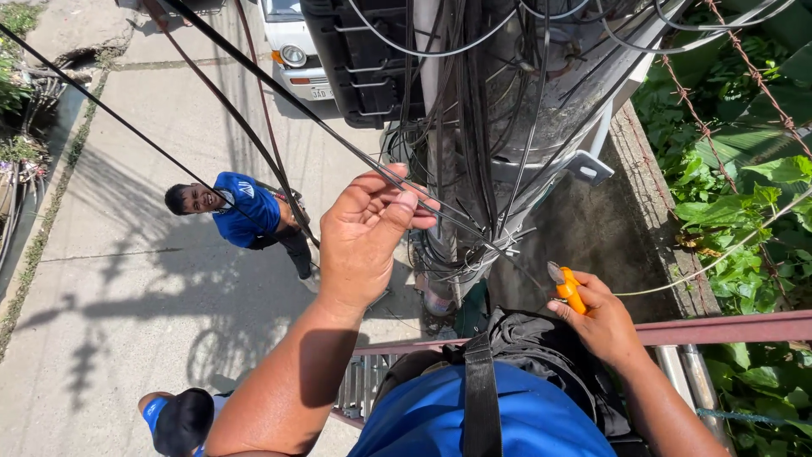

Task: The recorder is manipulating and cutting wires on a utility pole while using a pair of wire cutters.

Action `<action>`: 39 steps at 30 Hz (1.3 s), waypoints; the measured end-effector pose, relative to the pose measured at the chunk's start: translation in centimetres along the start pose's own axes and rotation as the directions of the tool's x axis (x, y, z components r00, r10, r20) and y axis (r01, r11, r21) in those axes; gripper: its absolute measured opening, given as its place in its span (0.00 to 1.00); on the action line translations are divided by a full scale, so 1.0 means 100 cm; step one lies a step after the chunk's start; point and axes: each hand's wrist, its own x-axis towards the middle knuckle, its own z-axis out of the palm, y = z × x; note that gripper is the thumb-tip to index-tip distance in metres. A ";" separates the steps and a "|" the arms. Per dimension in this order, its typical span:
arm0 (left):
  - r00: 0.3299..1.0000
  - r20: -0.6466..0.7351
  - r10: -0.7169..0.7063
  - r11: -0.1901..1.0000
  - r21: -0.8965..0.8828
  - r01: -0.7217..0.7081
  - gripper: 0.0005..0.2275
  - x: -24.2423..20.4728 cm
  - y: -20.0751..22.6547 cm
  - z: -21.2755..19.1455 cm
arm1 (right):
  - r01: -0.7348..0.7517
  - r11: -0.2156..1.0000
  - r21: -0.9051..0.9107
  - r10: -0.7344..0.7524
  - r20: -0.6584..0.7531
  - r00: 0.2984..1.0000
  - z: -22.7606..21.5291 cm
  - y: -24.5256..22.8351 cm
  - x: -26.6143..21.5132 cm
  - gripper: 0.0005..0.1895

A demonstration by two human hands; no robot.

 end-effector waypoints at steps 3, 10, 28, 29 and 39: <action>0.998 0.033 -0.057 0.998 -0.005 0.057 0.13 -0.003 0.005 -0.003 | 0.003 0.999 0.035 -0.003 -0.012 1.000 -0.003 -0.014 -0.006 0.16; 0.992 0.047 -0.119 0.990 0.082 0.115 0.10 -0.013 0.012 -0.004 | 0.060 0.924 0.378 -0.053 -0.029 0.998 -0.035 -0.094 0.008 0.19; 0.969 0.130 -0.208 0.969 -0.109 0.223 0.10 -0.021 0.007 0.007 | 0.245 0.856 0.456 -0.262 -0.028 0.965 -0.022 -0.209 0.039 0.14; 0.970 0.131 -0.205 0.970 -0.102 0.219 0.10 -0.021 0.007 0.006 | 0.246 0.868 0.432 -0.269 -0.007 0.963 -0.022 -0.209 0.039 0.13; 0.973 0.158 -0.167 0.974 -0.126 0.187 0.10 -0.022 0.008 0.011 | 0.169 0.854 0.491 -0.221 0.049 0.974 -0.023 -0.208 0.039 0.12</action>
